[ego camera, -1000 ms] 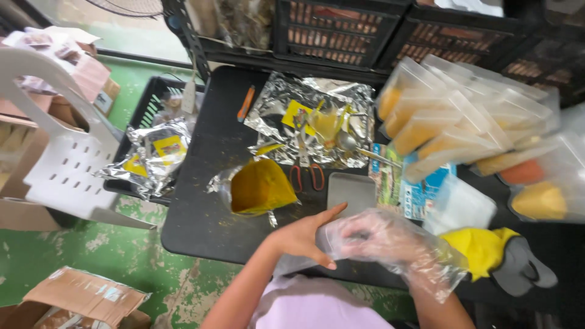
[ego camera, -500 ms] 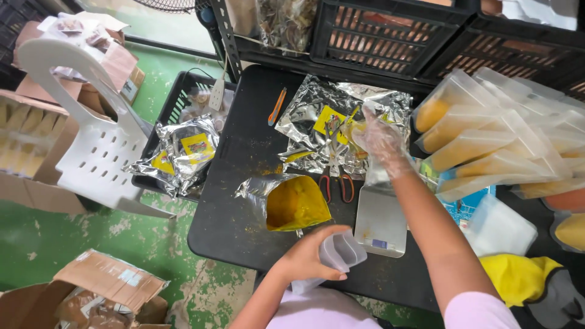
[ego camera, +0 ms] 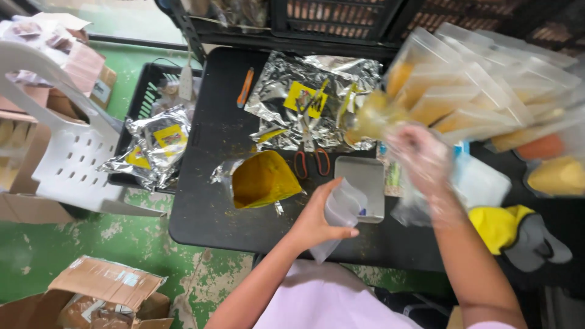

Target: Filling plastic pouches with yellow powder by scooping it into a container on a scale and then pouring it into the pouches.

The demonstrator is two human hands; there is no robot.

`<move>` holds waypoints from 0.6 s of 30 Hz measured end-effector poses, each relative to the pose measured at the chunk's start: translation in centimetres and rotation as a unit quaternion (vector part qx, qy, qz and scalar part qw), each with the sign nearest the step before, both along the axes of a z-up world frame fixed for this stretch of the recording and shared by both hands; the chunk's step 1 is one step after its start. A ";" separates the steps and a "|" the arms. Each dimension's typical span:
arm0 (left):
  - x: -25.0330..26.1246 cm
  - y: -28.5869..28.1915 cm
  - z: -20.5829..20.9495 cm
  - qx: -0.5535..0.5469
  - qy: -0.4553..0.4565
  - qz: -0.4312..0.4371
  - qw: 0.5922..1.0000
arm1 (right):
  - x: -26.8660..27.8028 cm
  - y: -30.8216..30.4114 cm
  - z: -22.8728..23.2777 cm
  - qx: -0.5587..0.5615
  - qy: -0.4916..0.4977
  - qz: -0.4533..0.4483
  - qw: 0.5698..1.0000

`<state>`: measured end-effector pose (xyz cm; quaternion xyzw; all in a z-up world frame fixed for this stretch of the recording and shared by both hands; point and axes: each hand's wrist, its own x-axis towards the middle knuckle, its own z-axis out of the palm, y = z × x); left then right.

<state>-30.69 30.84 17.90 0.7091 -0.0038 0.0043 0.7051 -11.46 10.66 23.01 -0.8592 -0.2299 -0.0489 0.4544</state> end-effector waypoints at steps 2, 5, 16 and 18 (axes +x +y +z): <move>0.7 -1.7 -0.7 0.007 -0.007 0.059 0.998 | -3.3 -5.6 2.1 0.036 -0.022 -0.069 0.997; 2.7 -3.3 -1.6 0.024 -0.059 0.067 0.996 | -7.6 -8.5 3.5 0.130 0.015 -0.078 0.988; 3.8 -6.6 -4.4 0.021 -0.017 0.137 0.990 | -4.9 -5.8 -1.1 0.311 0.095 0.067 0.943; 3.0 -6.4 -4.6 0.003 -0.030 0.182 0.983 | 0.7 -5.0 -6.7 0.300 0.063 0.059 0.950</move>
